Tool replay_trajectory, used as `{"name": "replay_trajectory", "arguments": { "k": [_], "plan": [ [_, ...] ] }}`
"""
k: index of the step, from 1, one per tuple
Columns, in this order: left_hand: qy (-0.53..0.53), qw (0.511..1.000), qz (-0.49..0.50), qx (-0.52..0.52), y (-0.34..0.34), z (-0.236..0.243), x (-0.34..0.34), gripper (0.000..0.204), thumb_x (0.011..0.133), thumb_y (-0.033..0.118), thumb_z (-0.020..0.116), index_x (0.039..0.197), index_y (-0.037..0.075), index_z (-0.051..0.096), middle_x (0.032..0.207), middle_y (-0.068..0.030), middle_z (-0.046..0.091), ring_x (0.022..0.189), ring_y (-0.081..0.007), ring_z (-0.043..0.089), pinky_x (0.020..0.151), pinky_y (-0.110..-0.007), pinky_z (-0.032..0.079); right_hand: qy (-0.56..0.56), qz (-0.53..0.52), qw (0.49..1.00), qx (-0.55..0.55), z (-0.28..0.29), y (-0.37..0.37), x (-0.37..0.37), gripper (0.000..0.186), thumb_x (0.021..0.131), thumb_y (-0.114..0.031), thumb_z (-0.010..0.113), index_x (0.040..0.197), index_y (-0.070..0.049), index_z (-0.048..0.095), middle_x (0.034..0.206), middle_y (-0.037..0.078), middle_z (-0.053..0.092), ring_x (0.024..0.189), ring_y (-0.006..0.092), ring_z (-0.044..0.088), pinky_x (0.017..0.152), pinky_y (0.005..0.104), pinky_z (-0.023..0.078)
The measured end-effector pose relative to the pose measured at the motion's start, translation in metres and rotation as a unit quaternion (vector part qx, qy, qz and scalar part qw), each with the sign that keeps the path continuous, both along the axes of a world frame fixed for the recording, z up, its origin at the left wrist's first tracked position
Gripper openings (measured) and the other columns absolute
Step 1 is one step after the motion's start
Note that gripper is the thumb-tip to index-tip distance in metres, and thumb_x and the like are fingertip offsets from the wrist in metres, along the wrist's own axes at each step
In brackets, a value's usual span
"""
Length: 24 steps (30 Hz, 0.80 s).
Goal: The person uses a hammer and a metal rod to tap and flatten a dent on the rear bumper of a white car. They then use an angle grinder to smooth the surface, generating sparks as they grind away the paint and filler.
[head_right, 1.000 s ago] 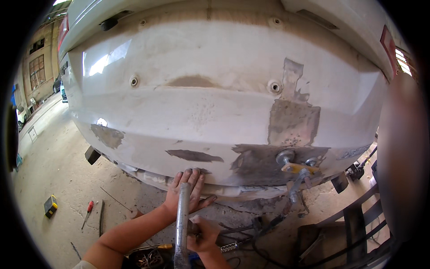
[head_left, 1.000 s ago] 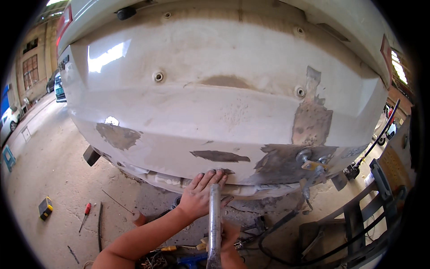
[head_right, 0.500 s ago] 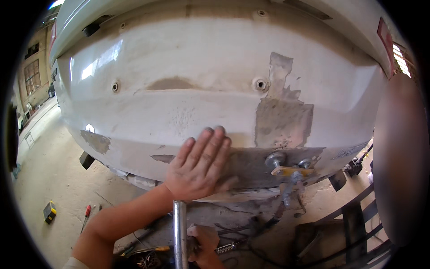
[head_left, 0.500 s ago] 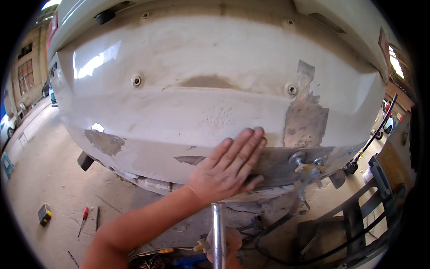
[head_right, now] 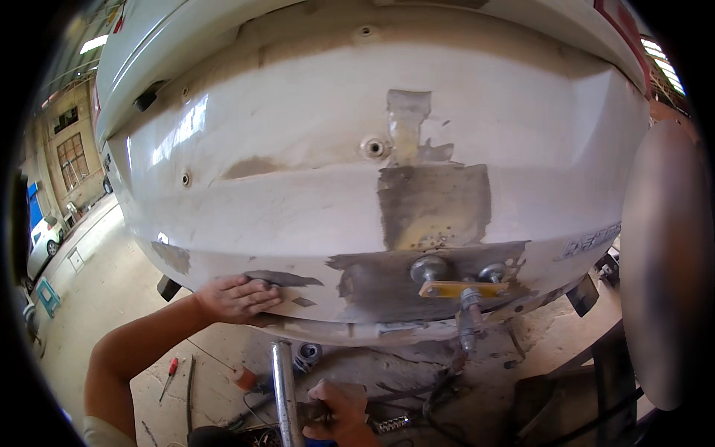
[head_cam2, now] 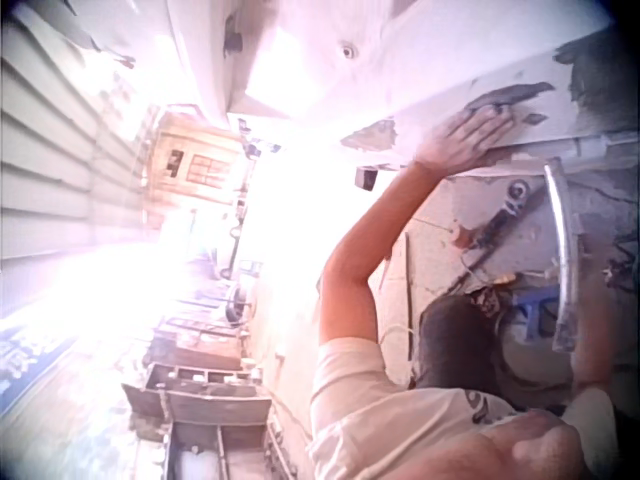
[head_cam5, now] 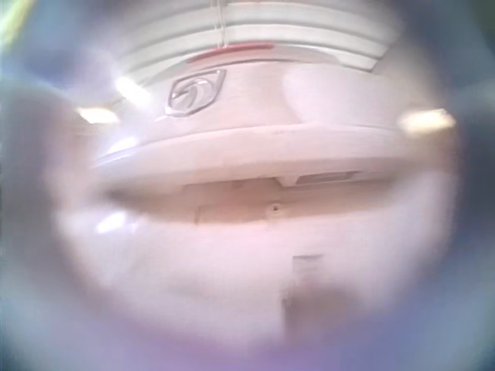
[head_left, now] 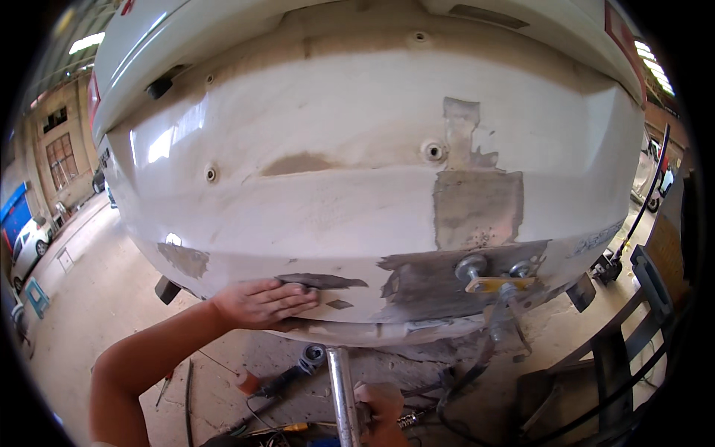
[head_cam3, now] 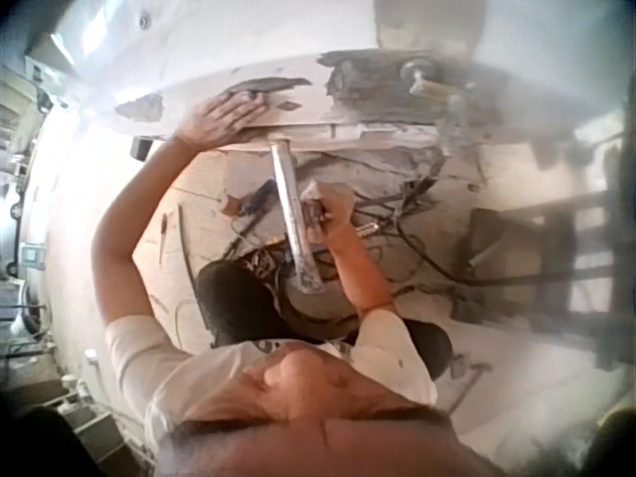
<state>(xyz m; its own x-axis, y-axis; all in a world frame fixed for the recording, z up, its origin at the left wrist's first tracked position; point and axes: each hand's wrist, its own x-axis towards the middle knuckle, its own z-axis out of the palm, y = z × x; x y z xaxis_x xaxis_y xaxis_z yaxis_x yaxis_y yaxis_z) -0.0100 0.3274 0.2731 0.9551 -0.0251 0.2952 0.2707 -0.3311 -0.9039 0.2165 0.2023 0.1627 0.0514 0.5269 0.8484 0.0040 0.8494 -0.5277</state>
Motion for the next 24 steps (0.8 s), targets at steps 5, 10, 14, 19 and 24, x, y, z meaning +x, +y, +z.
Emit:
{"name": "replay_trajectory", "arguments": {
  "k": [5,10,14,19,24],
  "plan": [
    [0.023,0.999,-0.021,0.027,0.001,0.006,0.013,0.058,0.084,0.056,0.047,0.129,0.02,0.048,0.136,0.0026,0.043,0.132,-0.017,0.031,0.11,-0.034,0.02,0.006,0.004,1.0,0.001,0.012,-0.004,0.008,0.028,0.078,-0.034,0.056,0.076,-0.006,0.055,0.051,0.006,0.046,0.04,0.0214,0.045,0.04,0.0307,0.035],
    [0.076,0.997,-0.01,0.008,-0.011,0.016,0.102,0.056,0.091,0.045,0.035,0.138,0.014,0.035,0.145,0.0002,0.031,0.134,-0.0162,0.027,0.111,-0.032,0.018,0.044,-0.044,0.998,0.018,-0.009,-0.007,-0.012,0.02,0.082,-0.021,0.054,0.091,-0.004,0.059,0.051,0.002,0.041,0.041,0.0134,0.038,0.04,0.0282,0.031],
    [0.069,0.997,-0.033,-0.014,-0.013,0.021,0.11,0.061,0.09,0.038,0.033,0.141,0.004,0.025,0.147,-0.0058,0.024,0.136,-0.0172,0.021,0.113,-0.035,0.012,0.067,-0.011,0.997,0.035,-0.003,0.001,-0.021,0.027,0.084,-0.029,0.054,0.09,-0.003,0.059,0.052,0.002,0.042,0.042,0.014,0.039,0.041,0.0294,0.032],
    [0.004,1.0,-0.001,0.02,-0.009,0.032,0.062,0.056,0.092,0.042,0.033,0.138,0.01,0.034,0.144,-0.0022,0.031,0.134,-0.0156,0.027,0.112,-0.034,0.015,-0.011,-0.068,0.997,-0.019,-0.002,0.011,-0.025,0.034,0.08,-0.04,0.054,0.072,-0.007,0.054,0.05,0.007,0.045,0.041,0.0243,0.047,0.041,0.0332,0.037],
    [-0.062,0.998,0.004,-0.022,-0.003,0.032,0.01,0.066,0.083,0.058,0.046,0.13,0.013,0.047,0.137,-0.0024,0.042,0.131,-0.0186,0.032,0.11,-0.035,0.018,-0.041,-0.12,0.987,-0.101,0.008,0.011,-0.03,0.033,0.077,-0.04,0.056,0.07,-0.007,0.053,0.049,0.007,0.043,0.042,0.0283,0.049,0.043,0.0366,0.038]
  ]
}}
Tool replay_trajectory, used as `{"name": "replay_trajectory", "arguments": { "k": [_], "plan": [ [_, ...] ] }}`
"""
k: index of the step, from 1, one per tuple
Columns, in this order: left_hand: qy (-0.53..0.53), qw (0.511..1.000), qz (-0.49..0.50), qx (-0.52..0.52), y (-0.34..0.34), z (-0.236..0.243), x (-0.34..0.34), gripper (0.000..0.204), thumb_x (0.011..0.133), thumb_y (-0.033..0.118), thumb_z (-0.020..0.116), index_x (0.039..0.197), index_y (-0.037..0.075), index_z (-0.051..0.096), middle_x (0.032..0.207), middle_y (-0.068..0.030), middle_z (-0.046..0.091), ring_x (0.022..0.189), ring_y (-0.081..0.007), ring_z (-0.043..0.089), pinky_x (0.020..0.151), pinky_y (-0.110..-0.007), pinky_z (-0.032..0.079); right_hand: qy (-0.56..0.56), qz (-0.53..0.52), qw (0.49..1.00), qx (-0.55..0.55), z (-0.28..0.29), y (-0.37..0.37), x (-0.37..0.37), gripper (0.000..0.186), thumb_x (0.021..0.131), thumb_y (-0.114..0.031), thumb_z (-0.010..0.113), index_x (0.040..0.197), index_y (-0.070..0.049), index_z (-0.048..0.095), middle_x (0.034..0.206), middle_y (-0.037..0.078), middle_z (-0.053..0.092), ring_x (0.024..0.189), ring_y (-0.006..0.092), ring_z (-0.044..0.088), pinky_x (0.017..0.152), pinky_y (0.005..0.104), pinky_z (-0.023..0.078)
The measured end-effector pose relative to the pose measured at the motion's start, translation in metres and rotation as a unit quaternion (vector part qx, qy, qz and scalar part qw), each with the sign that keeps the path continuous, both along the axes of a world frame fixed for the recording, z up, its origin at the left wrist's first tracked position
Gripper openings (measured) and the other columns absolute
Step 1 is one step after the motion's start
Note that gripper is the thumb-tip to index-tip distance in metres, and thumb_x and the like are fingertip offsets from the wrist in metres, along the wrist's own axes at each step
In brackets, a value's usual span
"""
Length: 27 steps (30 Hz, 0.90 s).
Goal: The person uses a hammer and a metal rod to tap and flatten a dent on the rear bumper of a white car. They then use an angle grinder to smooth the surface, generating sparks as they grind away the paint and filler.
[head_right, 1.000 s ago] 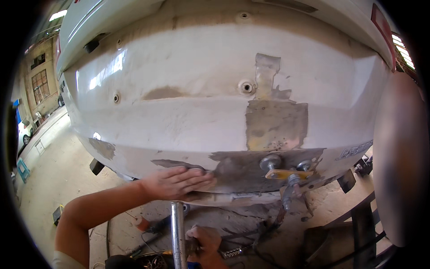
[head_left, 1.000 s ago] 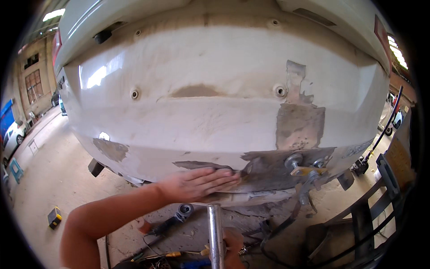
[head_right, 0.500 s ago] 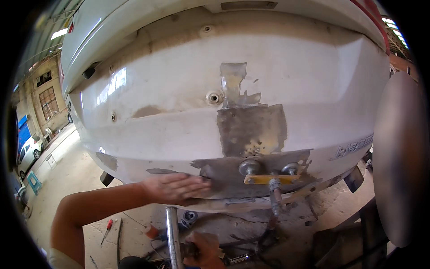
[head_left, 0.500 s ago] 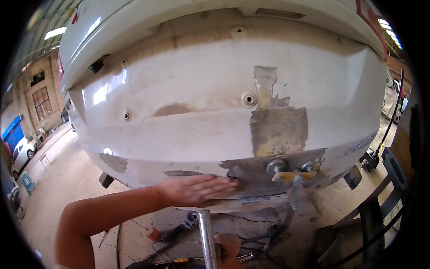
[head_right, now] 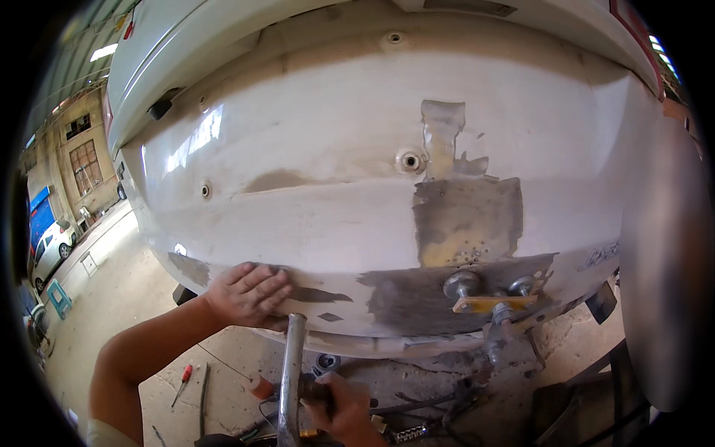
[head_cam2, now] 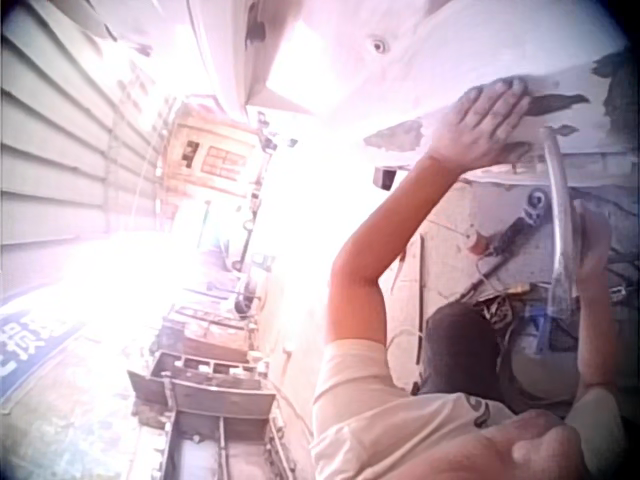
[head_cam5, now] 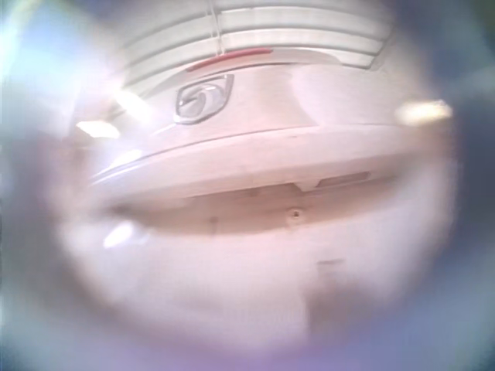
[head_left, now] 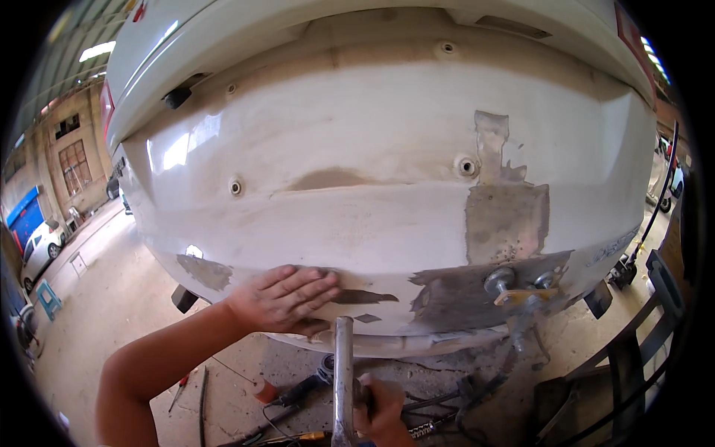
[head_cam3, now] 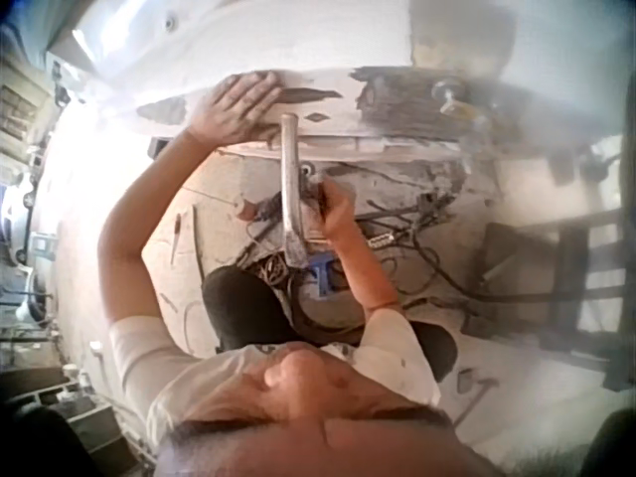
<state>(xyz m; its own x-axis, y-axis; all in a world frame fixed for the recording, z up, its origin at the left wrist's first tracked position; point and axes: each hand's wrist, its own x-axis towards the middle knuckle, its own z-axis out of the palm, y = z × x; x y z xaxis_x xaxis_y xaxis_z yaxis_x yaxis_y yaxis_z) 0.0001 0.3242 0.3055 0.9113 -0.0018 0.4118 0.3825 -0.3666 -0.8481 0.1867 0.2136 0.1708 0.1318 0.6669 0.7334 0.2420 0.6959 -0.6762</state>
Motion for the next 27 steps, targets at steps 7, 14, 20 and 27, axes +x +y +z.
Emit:
{"name": "replay_trajectory", "arguments": {
  "k": [7,14,20,27],
  "plan": [
    [-0.059,0.998,-0.005,-0.01,0.007,-0.029,-0.038,0.065,0.075,0.059,0.058,0.118,0.01,0.055,0.127,-0.0074,0.052,0.126,-0.0234,0.04,0.107,-0.039,0.024,0.001,0.005,0.999,0.052,0.001,0.011,0.001,0.028,0.073,-0.031,0.068,0.077,-0.007,0.056,0.059,0.01,0.054,0.05,0.0294,0.056,0.047,0.036,0.044],
    [-0.061,0.998,-0.004,-0.007,0.005,-0.029,-0.036,0.065,0.073,0.059,0.06,0.113,0.006,0.056,0.117,-0.0113,0.057,0.112,-0.0264,0.05,0.099,-0.041,0.034,0.088,0.017,0.995,0.046,0.002,0.008,0.001,0.033,0.077,-0.037,0.063,0.073,-0.006,0.055,0.053,0.009,0.048,0.045,0.0269,0.052,0.045,0.0324,0.041],
    [-0.051,0.999,0.017,-0.008,-0.001,-0.024,-0.03,0.067,0.072,0.059,0.06,0.109,0.003,0.054,0.108,-0.0135,0.059,0.097,-0.0282,0.055,0.09,-0.043,0.039,0.08,0.008,0.997,-0.009,0.002,0.003,0.008,0.036,0.08,-0.041,0.059,0.074,-0.006,0.054,0.051,0.007,0.047,0.045,0.026,0.052,0.044,0.0336,0.04],
    [-0.064,0.998,0.024,0.008,0.001,-0.032,-0.031,0.069,0.073,0.06,0.056,0.11,0.001,0.054,0.112,-0.0169,0.058,0.108,-0.0329,0.052,0.102,-0.046,0.03,0.108,-0.007,0.993,-0.045,-0.007,0.006,0.01,0.041,0.079,-0.047,0.059,0.074,-0.006,0.054,0.051,0.008,0.048,0.046,0.0275,0.054,0.044,0.0346,0.041]
  ]
}}
